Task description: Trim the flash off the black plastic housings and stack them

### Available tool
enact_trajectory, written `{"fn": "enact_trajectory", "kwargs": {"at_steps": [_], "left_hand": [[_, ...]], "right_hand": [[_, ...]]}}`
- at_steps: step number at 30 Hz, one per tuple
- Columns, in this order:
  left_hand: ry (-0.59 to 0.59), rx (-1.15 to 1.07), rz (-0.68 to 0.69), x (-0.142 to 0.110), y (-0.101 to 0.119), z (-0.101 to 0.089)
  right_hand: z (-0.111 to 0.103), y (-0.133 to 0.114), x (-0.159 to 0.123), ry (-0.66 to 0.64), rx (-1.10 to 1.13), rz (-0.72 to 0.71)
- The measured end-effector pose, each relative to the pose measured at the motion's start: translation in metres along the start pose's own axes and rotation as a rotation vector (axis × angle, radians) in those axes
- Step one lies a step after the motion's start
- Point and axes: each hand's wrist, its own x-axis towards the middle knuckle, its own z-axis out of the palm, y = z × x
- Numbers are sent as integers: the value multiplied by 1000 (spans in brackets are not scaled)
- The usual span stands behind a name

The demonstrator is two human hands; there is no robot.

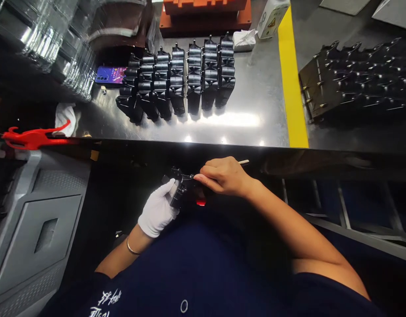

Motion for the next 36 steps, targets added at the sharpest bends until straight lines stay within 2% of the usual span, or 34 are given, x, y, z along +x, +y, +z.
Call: {"fn": "enact_trajectory", "kwargs": {"at_steps": [4, 9, 13, 15, 16, 18, 22, 24, 26, 29, 36], "left_hand": [[-18, 18, 3, -2, 0, 1], [42, 48, 21, -6, -4, 8], [95, 78, -43, -5, -5, 7], [82, 81, -19, -4, 0, 4], [70, 76, 19, -3, 4, 2], [35, 57, 120, -3, 14, -1], [11, 21, 223, -6, 25, -1], [32, 12, 240, -6, 24, 0], [44, 12, 253, -5, 20, 2], [35, 38, 254, -3, 13, 2], [11, 55, 232, 3, 3, 2]], "right_hand": [[0, 6, 0, -99, 159, -6], [2, 10, -3, -237, 421, 79], [4, 19, -8, -521, 774, 151], [4, 22, -10, -665, 939, 158], [4, 22, -11, -689, 976, 169], [5, 18, -11, -592, 967, 244], [17, -2, -8, -116, 924, 550], [27, -14, -4, 48, 913, 665], [37, -24, 1, 169, 878, 720], [48, -36, 5, 304, 861, 747], [66, -56, 5, 418, 962, 907]]}}
